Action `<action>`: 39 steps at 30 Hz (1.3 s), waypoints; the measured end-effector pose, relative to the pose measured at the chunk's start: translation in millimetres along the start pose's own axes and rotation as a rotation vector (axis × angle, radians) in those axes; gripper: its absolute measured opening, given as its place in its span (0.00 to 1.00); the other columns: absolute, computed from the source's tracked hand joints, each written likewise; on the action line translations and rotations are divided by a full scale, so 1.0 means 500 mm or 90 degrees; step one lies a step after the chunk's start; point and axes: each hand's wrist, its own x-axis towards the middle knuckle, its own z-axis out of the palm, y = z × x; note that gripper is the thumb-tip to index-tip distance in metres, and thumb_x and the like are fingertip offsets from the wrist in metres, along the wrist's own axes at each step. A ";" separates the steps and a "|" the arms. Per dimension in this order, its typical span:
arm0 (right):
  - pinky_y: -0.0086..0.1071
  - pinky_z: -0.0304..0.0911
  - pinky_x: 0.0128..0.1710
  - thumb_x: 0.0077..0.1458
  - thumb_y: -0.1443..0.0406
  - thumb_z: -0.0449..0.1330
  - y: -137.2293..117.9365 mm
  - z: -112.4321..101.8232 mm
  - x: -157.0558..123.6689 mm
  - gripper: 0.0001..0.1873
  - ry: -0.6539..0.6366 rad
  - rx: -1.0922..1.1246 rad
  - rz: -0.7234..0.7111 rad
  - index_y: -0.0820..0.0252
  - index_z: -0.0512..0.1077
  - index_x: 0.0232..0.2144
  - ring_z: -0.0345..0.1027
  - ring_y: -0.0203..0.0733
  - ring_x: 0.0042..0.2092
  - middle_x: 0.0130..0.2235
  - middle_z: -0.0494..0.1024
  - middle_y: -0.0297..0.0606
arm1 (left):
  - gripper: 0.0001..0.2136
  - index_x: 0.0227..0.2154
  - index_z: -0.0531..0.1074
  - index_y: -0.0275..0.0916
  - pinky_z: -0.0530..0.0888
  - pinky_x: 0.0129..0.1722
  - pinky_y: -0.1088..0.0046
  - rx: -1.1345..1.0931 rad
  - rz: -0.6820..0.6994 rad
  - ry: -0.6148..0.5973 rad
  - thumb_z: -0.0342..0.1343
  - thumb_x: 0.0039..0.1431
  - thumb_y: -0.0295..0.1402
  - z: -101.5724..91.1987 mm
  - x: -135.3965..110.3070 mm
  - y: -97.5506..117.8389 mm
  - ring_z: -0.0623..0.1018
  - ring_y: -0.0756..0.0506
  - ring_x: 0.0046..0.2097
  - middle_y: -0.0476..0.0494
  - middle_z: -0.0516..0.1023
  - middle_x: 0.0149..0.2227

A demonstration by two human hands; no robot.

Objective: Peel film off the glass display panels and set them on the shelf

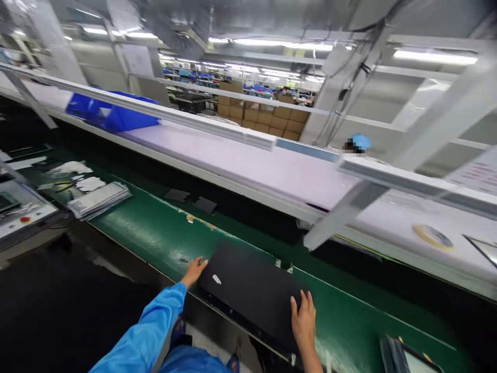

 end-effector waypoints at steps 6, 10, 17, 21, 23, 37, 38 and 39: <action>0.48 0.56 0.69 0.64 0.53 0.44 -0.352 0.148 0.112 0.34 -0.197 0.010 -0.246 0.67 0.67 0.63 0.51 0.56 0.72 0.72 0.55 0.52 | 0.20 0.54 0.73 0.31 0.74 0.59 0.57 0.071 0.058 0.092 0.50 0.61 0.30 -0.143 0.138 -0.079 0.79 0.36 0.57 0.28 0.78 0.57; 0.46 0.54 0.70 0.61 0.64 0.51 -0.615 0.288 0.216 0.34 -0.345 -0.070 -0.286 0.66 0.62 0.68 0.48 0.56 0.73 0.73 0.51 0.50 | 0.20 0.57 0.71 0.31 0.67 0.66 0.59 0.127 0.123 0.132 0.47 0.64 0.28 -0.263 0.327 -0.093 0.73 0.38 0.63 0.30 0.74 0.60; 0.41 0.50 0.71 0.53 0.76 0.56 -0.915 0.595 0.383 0.41 -0.420 -0.275 -0.273 0.69 0.58 0.70 0.49 0.58 0.72 0.72 0.53 0.58 | 0.20 0.58 0.68 0.26 0.65 0.65 0.63 0.212 0.080 0.173 0.46 0.67 0.28 -0.447 0.705 -0.093 0.72 0.36 0.61 0.25 0.72 0.59; 0.43 0.54 0.69 0.50 0.81 0.51 -0.944 0.743 0.437 0.45 -0.399 -0.390 -0.305 0.66 0.56 0.71 0.53 0.58 0.71 0.70 0.60 0.56 | 0.20 0.55 0.69 0.25 0.69 0.58 0.57 0.257 0.003 0.182 0.51 0.66 0.35 -0.509 0.894 -0.097 0.71 0.30 0.60 0.22 0.72 0.56; 0.46 0.57 0.67 0.50 0.82 0.50 -0.936 0.798 0.453 0.47 -0.400 -0.457 -0.325 0.62 0.55 0.72 0.57 0.58 0.69 0.69 0.62 0.54 | 0.23 0.53 0.69 0.26 0.69 0.56 0.53 0.275 -0.042 0.175 0.57 0.62 0.39 -0.516 0.970 -0.097 0.70 0.27 0.60 0.20 0.71 0.55; 0.58 0.62 0.63 0.49 0.84 0.53 -0.892 0.824 0.465 0.46 -0.391 -0.609 -0.414 0.69 0.55 0.71 0.58 0.66 0.68 0.66 0.62 0.68 | 0.34 0.52 0.70 0.27 0.61 0.56 0.49 0.240 -0.185 0.146 0.68 0.46 0.44 -0.465 1.060 -0.079 0.64 0.24 0.63 0.16 0.68 0.59; 0.56 0.62 0.63 0.49 0.85 0.52 -0.895 0.813 0.469 0.46 -0.375 -0.594 -0.396 0.69 0.57 0.70 0.59 0.66 0.68 0.66 0.63 0.67 | 0.33 0.52 0.71 0.27 0.61 0.57 0.48 0.224 -0.187 0.149 0.69 0.45 0.44 -0.464 1.056 -0.076 0.64 0.24 0.63 0.16 0.67 0.59; 0.55 0.64 0.62 0.49 0.85 0.51 -0.899 0.801 0.476 0.44 -0.355 -0.566 -0.369 0.67 0.60 0.69 0.61 0.64 0.66 0.65 0.65 0.66 | 0.33 0.51 0.71 0.26 0.61 0.57 0.48 0.204 -0.189 0.149 0.69 0.44 0.43 -0.464 1.054 -0.074 0.63 0.23 0.64 0.16 0.67 0.59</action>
